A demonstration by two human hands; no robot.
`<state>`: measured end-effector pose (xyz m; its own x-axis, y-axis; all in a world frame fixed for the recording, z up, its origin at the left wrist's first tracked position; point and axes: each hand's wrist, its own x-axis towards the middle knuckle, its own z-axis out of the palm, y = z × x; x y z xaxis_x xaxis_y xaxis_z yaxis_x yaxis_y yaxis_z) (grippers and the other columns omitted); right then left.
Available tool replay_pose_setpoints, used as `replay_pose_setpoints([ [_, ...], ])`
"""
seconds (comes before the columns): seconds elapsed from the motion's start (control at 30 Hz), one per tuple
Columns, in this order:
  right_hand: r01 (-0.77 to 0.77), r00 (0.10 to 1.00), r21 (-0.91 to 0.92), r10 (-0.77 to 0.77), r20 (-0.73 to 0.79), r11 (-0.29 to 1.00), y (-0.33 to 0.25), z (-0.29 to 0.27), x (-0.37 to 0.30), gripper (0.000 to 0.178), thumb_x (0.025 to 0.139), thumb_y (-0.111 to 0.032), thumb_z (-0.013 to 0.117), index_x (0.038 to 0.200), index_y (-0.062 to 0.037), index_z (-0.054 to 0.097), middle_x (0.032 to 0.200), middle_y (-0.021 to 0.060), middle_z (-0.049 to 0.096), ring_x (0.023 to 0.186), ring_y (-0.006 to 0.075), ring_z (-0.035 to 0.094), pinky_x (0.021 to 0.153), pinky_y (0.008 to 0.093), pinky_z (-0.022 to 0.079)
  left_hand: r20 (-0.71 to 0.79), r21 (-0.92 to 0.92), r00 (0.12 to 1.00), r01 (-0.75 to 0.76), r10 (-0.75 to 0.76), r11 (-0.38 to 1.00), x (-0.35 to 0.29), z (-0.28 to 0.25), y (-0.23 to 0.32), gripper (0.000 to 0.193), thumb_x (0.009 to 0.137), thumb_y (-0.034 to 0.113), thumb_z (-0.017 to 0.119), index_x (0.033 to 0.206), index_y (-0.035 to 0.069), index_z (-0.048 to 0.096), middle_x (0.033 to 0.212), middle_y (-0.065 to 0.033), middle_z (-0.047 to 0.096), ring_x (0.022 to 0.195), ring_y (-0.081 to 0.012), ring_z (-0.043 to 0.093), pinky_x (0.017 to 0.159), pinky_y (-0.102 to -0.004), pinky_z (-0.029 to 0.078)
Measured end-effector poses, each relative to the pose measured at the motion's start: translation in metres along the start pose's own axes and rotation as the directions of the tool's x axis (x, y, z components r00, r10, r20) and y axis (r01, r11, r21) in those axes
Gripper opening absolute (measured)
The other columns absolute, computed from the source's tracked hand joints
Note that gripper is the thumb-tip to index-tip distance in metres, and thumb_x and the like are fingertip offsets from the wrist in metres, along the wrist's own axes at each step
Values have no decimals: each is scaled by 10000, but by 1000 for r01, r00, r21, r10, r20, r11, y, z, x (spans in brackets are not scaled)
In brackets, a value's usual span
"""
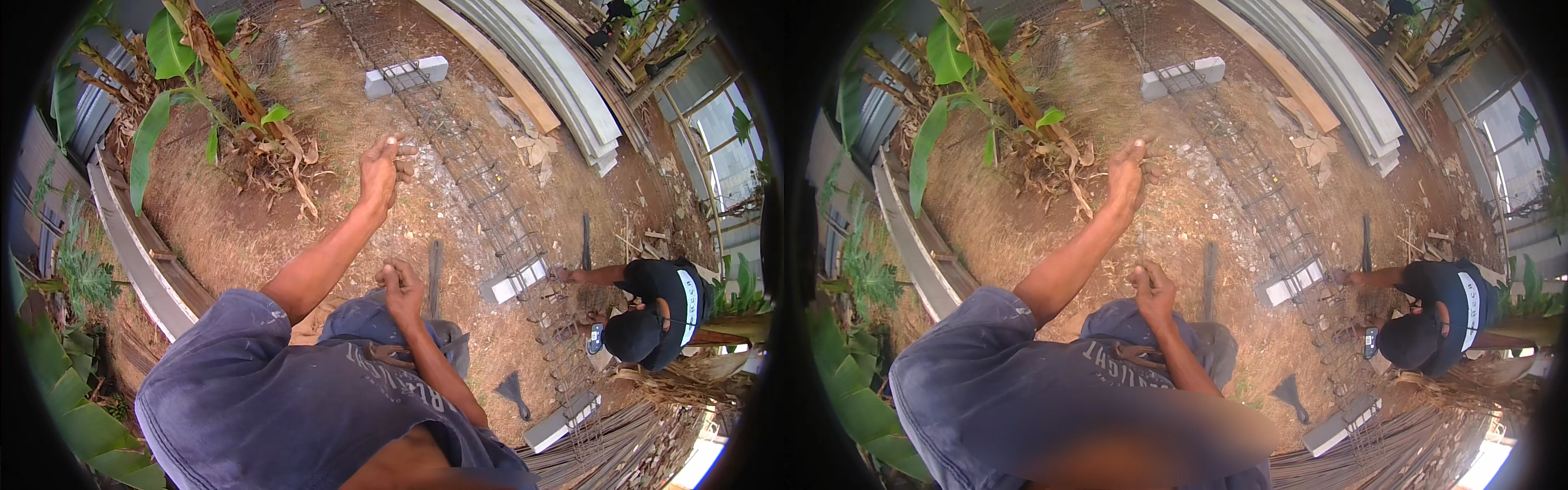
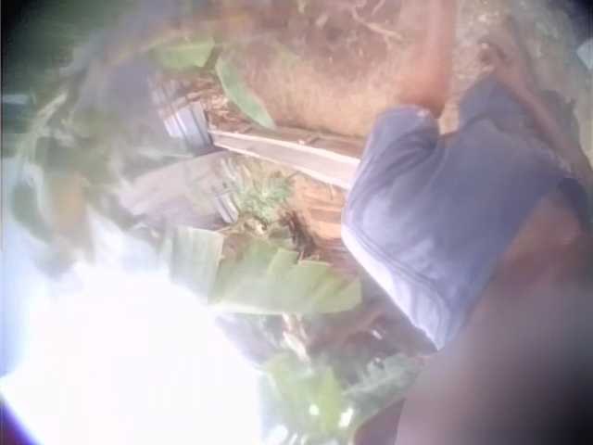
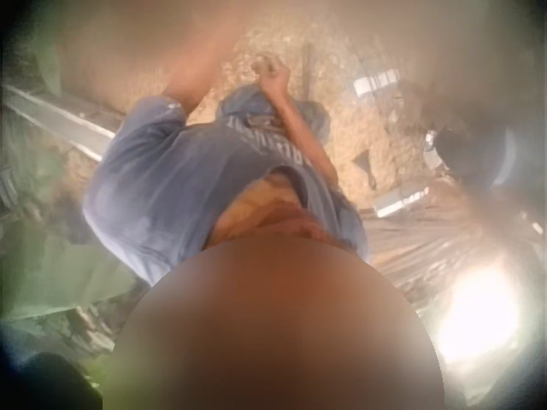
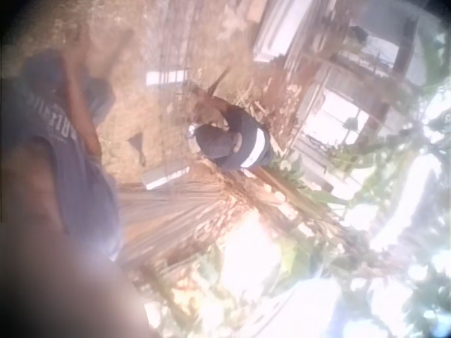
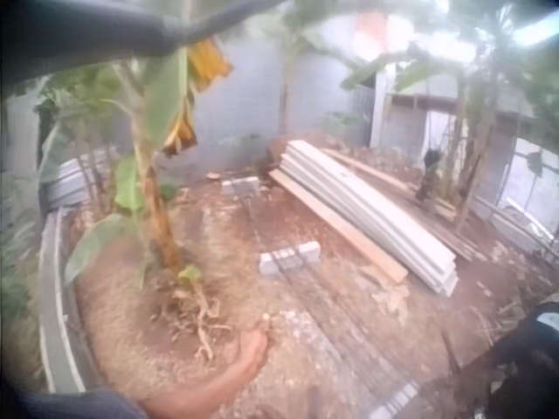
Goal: The person assembles a rebar cage by tying intersecting steel bars together using wire and pliers. They position the bars, wrap wire around intersections, and twist the wire to secure the structure.
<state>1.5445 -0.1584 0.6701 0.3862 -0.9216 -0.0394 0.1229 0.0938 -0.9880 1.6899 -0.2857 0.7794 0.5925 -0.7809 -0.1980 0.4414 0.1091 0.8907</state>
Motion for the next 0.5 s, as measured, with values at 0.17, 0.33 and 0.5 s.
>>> replay_pose_setpoints([
  [0.17, 46, 990, -8, -47, -136, 999, -3, -8, -2, 226, 978, -171, 541, 1026, 34, 624, 693, 29, 587, 631, 72, 525, 579, 237, 432, 132, -20, 991, 34, -31, 999, 11, -2, -12, 243, 943, 77, 534, 1157, -26, 585, 974, -126, 666, 669, -132, 616, 579, -251, 527],
  [0.33, 77, 978, 93, -57, -201, 993, 2, -19, -2, 235, 996, -193, 514, 1009, 21, 612, 651, 2, 521, 597, 57, 466, 538, 237, 396, 276, 99, 958, 58, -83, 993, 18, -9, -3, 249, 919, 85, 560, 1139, -22, 606, 971, -128, 666, 744, -158, 650, 667, -285, 560],
  [0.5, -18, 941, 412, 156, -302, 911, 10, -29, 8, 229, 1006, -246, 503, 930, -44, 579, 637, -26, 445, 548, 59, 398, 526, 242, 403, 509, -8, 840, 223, -188, 975, 19, -21, 18, 278, 902, 93, 594, 1146, -37, 623, 950, -122, 662, 797, -188, 657, 723, -329, 581],
])
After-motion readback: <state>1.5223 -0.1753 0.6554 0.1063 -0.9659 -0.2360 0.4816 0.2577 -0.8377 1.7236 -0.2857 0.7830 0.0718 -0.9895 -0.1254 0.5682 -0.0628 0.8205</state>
